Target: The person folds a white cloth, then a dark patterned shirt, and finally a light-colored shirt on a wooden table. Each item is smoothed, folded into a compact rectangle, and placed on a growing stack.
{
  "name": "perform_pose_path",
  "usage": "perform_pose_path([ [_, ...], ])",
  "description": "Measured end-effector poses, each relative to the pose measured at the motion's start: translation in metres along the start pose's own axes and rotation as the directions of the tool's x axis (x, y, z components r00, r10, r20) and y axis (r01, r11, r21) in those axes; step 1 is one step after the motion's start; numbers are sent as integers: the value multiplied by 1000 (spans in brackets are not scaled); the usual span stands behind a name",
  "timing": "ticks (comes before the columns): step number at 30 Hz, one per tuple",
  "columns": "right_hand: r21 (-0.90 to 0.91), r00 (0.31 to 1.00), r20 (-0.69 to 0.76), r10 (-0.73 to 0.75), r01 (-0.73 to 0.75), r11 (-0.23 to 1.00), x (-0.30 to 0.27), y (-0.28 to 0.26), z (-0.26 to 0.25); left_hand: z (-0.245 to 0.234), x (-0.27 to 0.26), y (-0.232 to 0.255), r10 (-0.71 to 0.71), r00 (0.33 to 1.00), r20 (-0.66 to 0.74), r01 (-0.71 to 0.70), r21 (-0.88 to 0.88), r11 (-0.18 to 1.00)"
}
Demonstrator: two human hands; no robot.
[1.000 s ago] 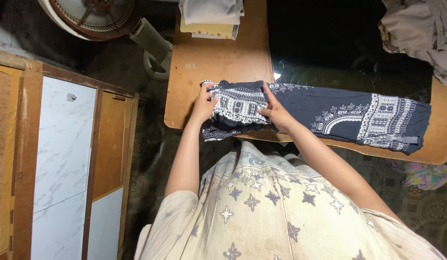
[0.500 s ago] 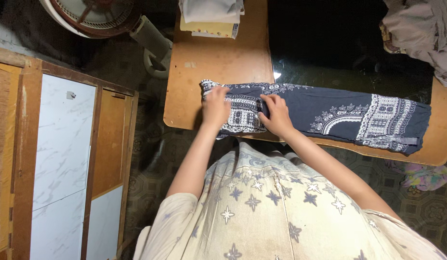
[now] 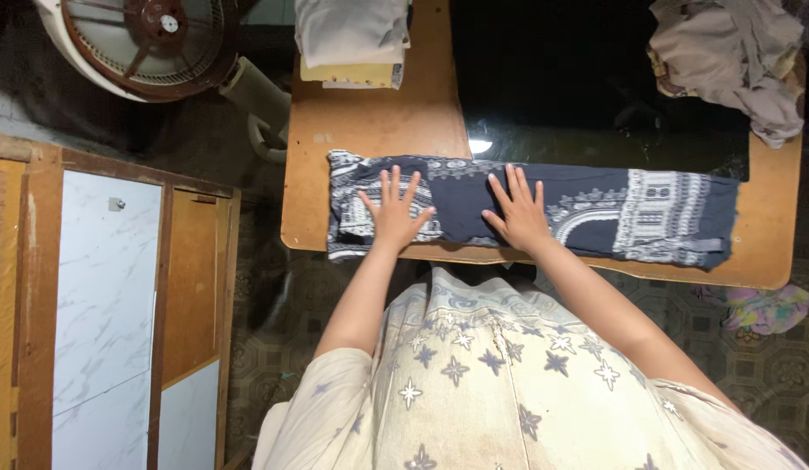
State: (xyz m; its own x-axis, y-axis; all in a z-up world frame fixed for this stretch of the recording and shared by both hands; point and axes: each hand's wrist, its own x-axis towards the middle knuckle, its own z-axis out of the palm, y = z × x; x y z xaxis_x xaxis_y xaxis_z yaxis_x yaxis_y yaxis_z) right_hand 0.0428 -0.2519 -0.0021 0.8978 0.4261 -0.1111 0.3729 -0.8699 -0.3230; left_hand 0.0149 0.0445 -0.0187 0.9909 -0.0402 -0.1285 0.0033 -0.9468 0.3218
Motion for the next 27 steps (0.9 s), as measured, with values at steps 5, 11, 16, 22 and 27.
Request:
perform_pose_path([
  [5,-69,1000,6,29,-29,997,-24,50,1,-23,4,-24,-10,1000,-16,10,-27,1000],
  [11,-5,987,-124,106,-107,994,-46,84,-12,-17,14,21,-16,993,-121,13,-25,1000],
  [16,-15,995,-65,69,-70,997,-40,94,-14,21,26,96,256,961,-107,-269,-139,953],
  [22,-74,996,-40,80,-82,994,-60,126,-16,45,29,118,274,957,-96,-283,-103,953],
  [27,-99,988,-49,149,-153,983,-90,168,-28,45,31,114,271,960,-75,-275,-59,960],
])
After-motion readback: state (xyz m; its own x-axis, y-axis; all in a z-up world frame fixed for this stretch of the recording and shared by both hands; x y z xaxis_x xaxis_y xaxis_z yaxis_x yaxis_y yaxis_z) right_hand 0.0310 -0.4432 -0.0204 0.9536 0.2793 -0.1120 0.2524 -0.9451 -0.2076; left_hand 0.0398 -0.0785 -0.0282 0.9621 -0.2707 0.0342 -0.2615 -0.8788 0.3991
